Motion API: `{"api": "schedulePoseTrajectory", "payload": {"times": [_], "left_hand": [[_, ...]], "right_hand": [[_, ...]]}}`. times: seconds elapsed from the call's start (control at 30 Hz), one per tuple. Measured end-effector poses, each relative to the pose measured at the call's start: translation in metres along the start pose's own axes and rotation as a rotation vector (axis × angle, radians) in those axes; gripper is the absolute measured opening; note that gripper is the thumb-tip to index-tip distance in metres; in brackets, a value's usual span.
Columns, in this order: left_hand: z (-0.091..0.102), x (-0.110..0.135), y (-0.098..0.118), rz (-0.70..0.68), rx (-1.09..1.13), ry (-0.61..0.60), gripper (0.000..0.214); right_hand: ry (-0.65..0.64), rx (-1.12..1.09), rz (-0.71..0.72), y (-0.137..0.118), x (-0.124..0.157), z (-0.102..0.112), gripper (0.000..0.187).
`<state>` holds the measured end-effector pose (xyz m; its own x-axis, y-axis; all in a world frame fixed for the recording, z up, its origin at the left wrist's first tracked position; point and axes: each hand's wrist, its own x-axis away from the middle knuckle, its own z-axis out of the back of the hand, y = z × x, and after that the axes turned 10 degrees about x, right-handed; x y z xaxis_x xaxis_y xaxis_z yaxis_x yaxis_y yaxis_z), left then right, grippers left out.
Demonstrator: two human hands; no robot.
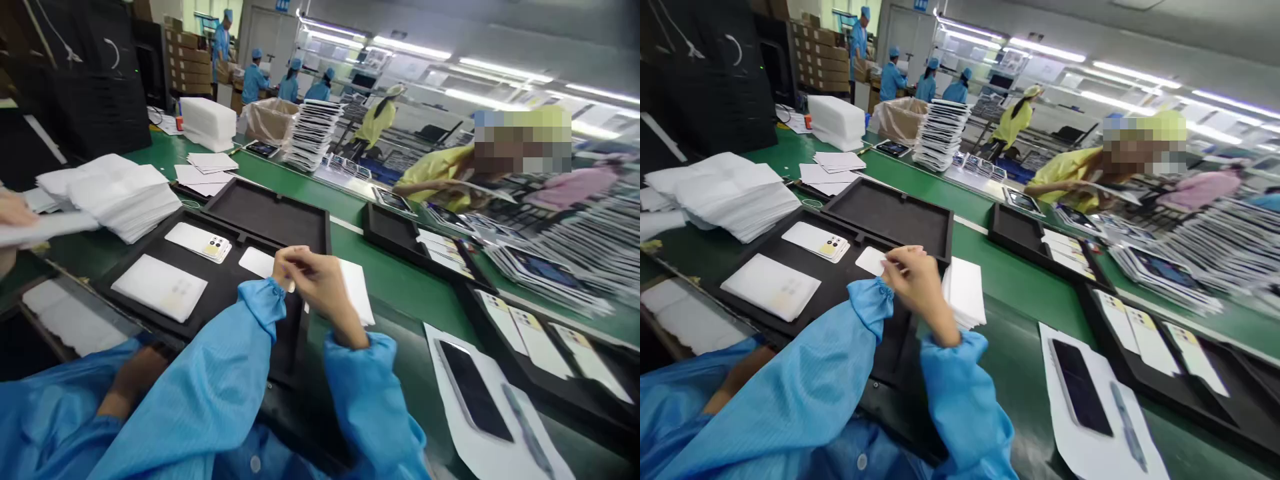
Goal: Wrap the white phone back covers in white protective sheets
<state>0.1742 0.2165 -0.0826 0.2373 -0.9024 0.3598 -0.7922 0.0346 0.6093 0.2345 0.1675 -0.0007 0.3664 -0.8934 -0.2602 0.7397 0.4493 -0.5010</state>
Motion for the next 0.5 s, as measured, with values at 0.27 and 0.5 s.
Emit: {"api": "schedulePoseTrajectory", "payload": {"times": [0.27,0.5], "left_hand": [[-0.015,-0.008,0.004,0.056,-0.276,-0.204,0.006],[-0.015,-0.008,0.005,0.040,-0.385,-0.228,0.010]], "right_hand": [[-0.361,0.573,-0.429,0.117,0.018,0.047,0.035],[-0.409,0.496,-0.412,0.126,0.017,0.042,0.033]]}}
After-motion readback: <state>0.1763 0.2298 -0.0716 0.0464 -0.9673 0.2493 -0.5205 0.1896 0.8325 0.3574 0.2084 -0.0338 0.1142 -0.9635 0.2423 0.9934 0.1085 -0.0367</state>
